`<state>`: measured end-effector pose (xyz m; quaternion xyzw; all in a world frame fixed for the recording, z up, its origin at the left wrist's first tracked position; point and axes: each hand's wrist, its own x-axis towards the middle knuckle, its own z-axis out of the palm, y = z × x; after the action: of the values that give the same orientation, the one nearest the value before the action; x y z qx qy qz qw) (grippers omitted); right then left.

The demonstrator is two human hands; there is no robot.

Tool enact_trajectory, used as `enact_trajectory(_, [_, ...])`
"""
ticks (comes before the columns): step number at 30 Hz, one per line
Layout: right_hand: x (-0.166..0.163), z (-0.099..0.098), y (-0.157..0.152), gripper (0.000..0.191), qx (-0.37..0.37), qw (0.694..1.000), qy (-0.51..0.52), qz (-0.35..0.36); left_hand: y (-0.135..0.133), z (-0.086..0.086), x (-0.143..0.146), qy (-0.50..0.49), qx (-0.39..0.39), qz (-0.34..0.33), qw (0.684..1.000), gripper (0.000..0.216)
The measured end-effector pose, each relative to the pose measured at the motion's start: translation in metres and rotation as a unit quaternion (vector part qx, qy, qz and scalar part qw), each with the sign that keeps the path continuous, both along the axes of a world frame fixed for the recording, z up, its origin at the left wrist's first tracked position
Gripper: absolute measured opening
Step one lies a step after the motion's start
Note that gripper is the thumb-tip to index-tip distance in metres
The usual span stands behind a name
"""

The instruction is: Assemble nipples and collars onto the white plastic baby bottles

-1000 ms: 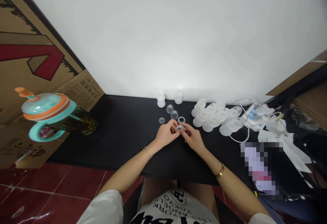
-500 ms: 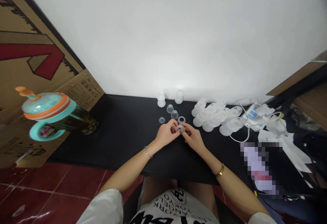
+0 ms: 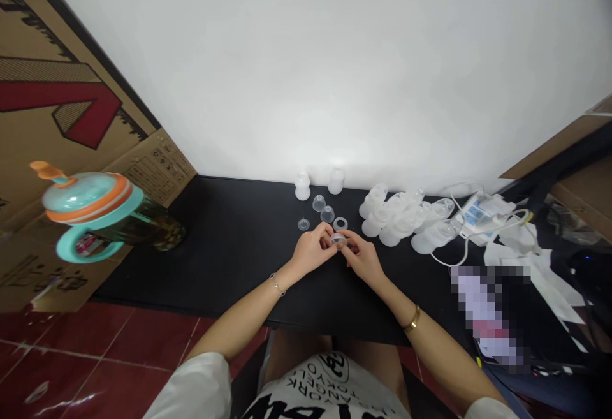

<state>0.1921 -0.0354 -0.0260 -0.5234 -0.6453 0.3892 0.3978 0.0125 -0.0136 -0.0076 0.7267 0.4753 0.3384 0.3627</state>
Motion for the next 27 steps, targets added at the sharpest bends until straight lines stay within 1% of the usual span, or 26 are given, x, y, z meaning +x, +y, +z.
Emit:
enact_trajectory(8, [0.0007, -0.0041, 0.0009, 0.032, 0.004, 1.0, -0.005, -0.002, 0.0002, -0.0007, 0.0002, 0.001, 0.006, 0.004, 1.0, 0.018])
enact_trajectory(19, [0.0002, -0.0036, 0.0009, 0.033, 0.004, 1.0, -0.011, -0.009, -0.0001, 0.0014, 0.0007, 0.0, 0.003, 0.005, 1.0, 0.017])
enact_trajectory(27, [-0.0016, -0.0013, 0.0017, 0.033, 0.008, 1.0, -0.009, -0.012, 0.0006, -0.0004, 0.0009, -0.003, 0.001, 0.005, 1.0, 0.017])
